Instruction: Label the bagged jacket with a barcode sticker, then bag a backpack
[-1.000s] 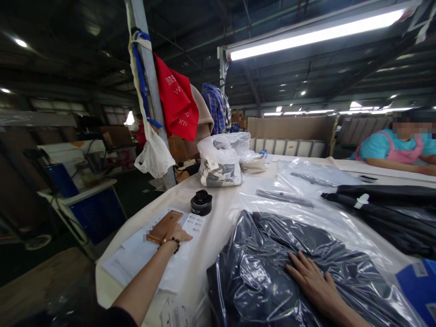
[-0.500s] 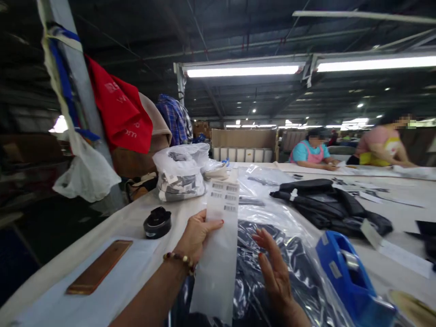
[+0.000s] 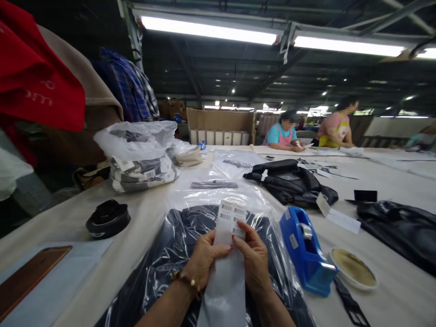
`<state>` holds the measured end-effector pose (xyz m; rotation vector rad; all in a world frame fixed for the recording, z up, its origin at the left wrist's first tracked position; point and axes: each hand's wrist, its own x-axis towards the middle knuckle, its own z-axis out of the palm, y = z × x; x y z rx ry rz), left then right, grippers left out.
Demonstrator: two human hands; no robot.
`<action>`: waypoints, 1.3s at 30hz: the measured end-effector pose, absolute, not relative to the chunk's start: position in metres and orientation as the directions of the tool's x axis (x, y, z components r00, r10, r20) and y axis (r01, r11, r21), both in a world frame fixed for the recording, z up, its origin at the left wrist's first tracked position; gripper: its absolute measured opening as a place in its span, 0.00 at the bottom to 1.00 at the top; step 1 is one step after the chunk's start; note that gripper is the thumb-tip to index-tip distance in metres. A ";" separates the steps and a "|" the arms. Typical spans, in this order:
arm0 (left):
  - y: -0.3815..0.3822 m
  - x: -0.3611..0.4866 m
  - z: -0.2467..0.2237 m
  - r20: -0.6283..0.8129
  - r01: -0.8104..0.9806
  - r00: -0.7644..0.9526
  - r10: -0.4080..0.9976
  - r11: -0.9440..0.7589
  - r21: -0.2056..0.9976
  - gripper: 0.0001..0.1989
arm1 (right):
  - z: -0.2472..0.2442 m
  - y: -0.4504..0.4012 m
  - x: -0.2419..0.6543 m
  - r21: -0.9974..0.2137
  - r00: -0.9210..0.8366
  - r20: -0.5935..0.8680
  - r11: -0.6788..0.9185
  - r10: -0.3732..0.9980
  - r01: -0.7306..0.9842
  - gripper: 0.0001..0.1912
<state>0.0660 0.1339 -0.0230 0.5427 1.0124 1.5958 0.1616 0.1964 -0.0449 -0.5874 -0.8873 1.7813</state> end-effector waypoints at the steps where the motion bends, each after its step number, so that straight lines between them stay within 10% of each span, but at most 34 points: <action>1: 0.133 0.066 -0.023 -0.163 -0.566 -0.265 0.950 -0.016 0.824 0.25 | -0.044 0.196 0.162 -0.786 -0.377 -0.008 -0.239 0.926 -0.570 0.26; 39: 0.128 0.063 -0.035 -0.091 -0.551 -0.303 0.949 -0.097 0.829 0.22 | -0.055 0.192 0.167 -0.954 -0.460 0.258 0.147 0.849 -0.263 0.11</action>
